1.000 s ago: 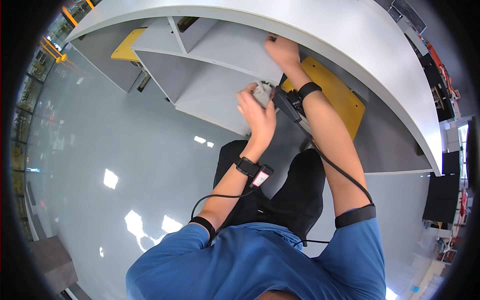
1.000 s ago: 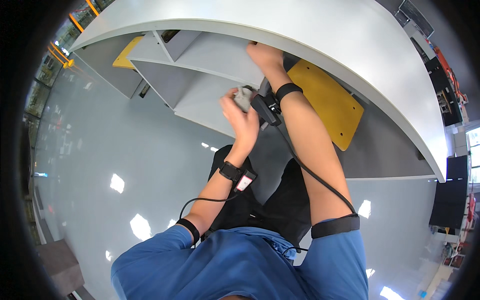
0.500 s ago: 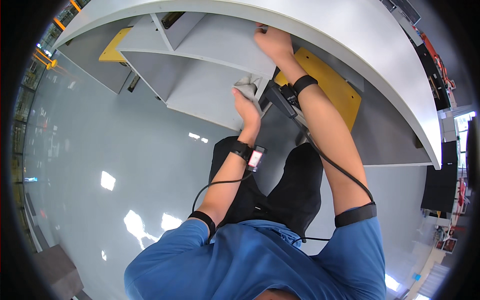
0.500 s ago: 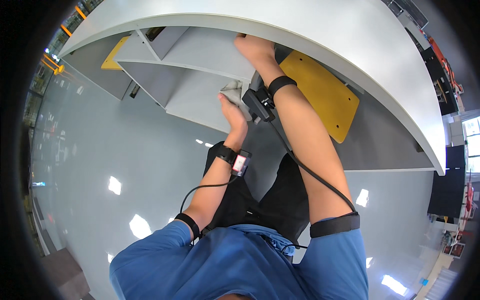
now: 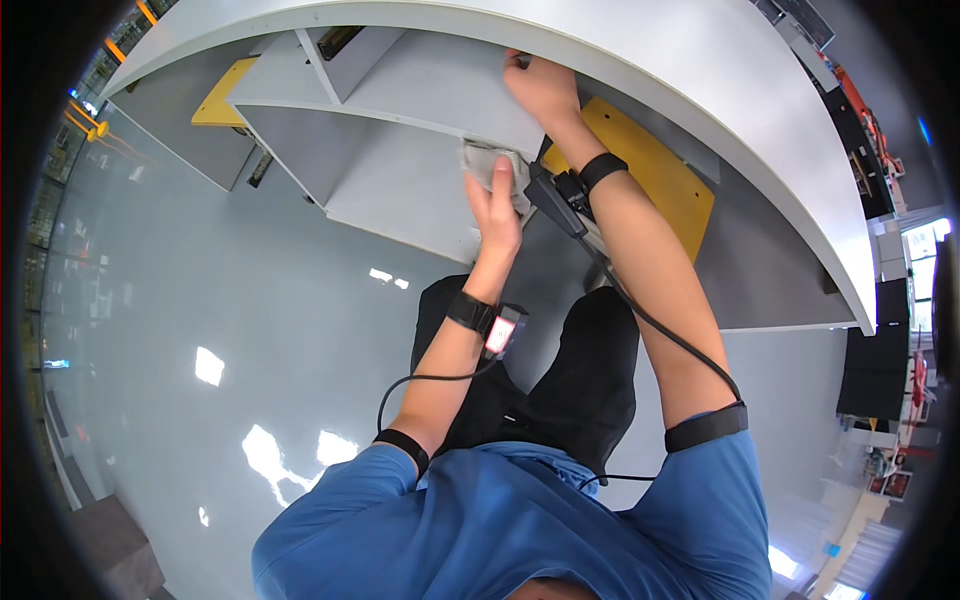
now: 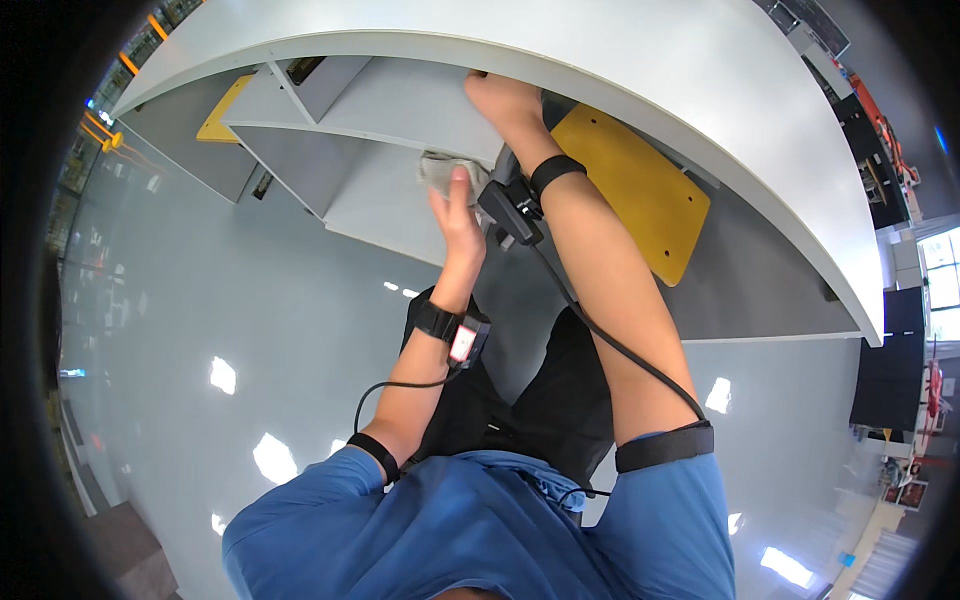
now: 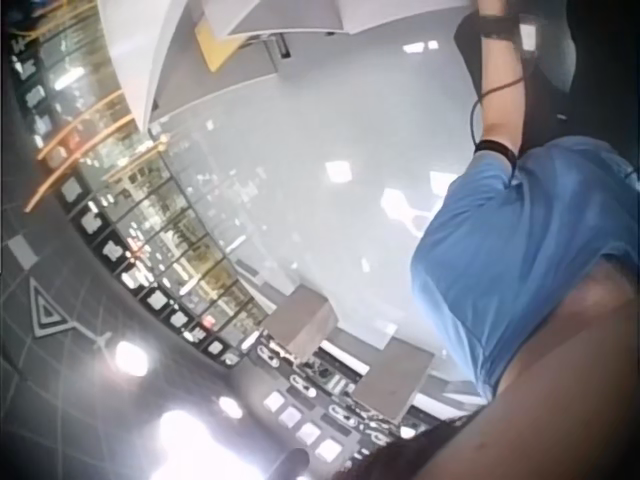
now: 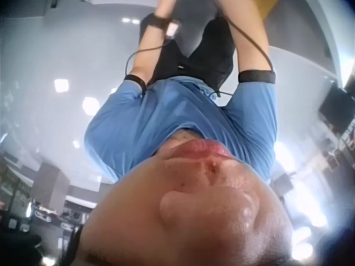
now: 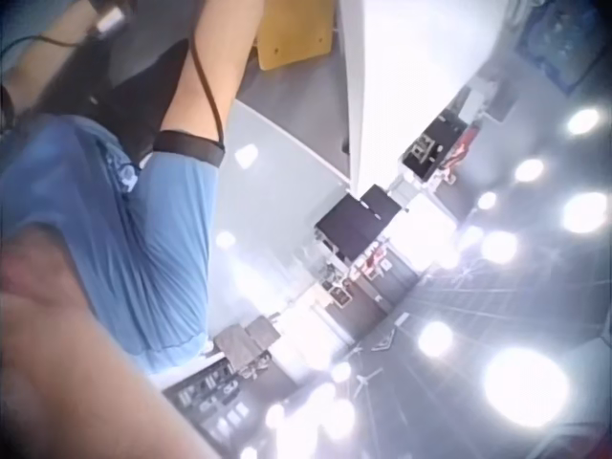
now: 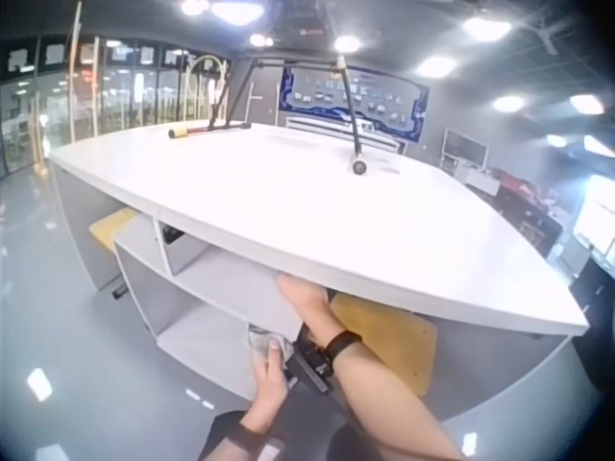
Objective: Cleaning and wiping down a white work table and the underside of its shelf.
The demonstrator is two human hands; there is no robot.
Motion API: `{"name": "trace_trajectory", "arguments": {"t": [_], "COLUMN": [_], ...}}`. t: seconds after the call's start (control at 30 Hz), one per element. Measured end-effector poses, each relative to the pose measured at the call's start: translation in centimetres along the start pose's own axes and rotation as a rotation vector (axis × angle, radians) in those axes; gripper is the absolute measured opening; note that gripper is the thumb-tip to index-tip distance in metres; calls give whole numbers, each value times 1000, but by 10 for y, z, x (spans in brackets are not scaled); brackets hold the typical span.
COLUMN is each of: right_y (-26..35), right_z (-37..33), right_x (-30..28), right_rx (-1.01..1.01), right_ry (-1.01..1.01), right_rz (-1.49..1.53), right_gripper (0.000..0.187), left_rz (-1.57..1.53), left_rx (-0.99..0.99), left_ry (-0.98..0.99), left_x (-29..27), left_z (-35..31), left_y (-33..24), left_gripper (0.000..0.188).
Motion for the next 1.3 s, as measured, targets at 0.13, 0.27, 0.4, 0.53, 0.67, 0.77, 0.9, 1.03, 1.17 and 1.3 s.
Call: {"name": "trace_trajectory", "arguments": {"t": [0.13, 0.27, 0.4, 0.53, 0.67, 0.77, 0.9, 1.03, 1.17, 1.3], "right_y": [-3, -3, -6, -14, -12, -8, 0, -2, -4, -5], "right_z": [0, 1, 3, 2, 1, 1, 3, 3, 3, 1], "right_x": [1, 6, 9, 11, 4, 5, 7, 4, 4, -1], "right_rx": [36, 66, 74, 101, 66, 47, 27, 36, 0, 34], "right_ry": [58, 115, 132, 146, 102, 107, 98, 142, 101, 131], "right_rz": [-10, -32, -59, -63, -44, -44, -105, -64, 25, 17], "right_gripper": [23, 24, 24, 25, 24, 24, 25, 25, 25, 27], "left_rz": [384, 461, 599, 623, 590, 516, 679, 687, 765, 693], "left_rx": [212, 150, 106, 191, 384, 211, 88, 38, 125, 116], "left_ry": [74, 95, 367, 463, 447, 471, 706, 677, 617, 580], "left_x": [-2, -36, -43, -24, 0, 3, -24, -38, -27, -5], "left_z": [-12, -31, -42, -43, -30, -18, -23, -32, -31, -20], "left_y": [20, 62, 79, 47, -3, 8, 69, 77, 51, 21], "left_gripper": [39, 41, 39, 48, 50, 46, 40, 35, 35, 38]}}
Point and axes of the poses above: each hand's wrist, its own z-axis towards the middle knuckle, its own x-axis out of the palm, y = z × x, the point moved 9 cm from there along z, towards the middle knuckle, and after that the axes turned 13 degrees about z, right-handed, at the moved point
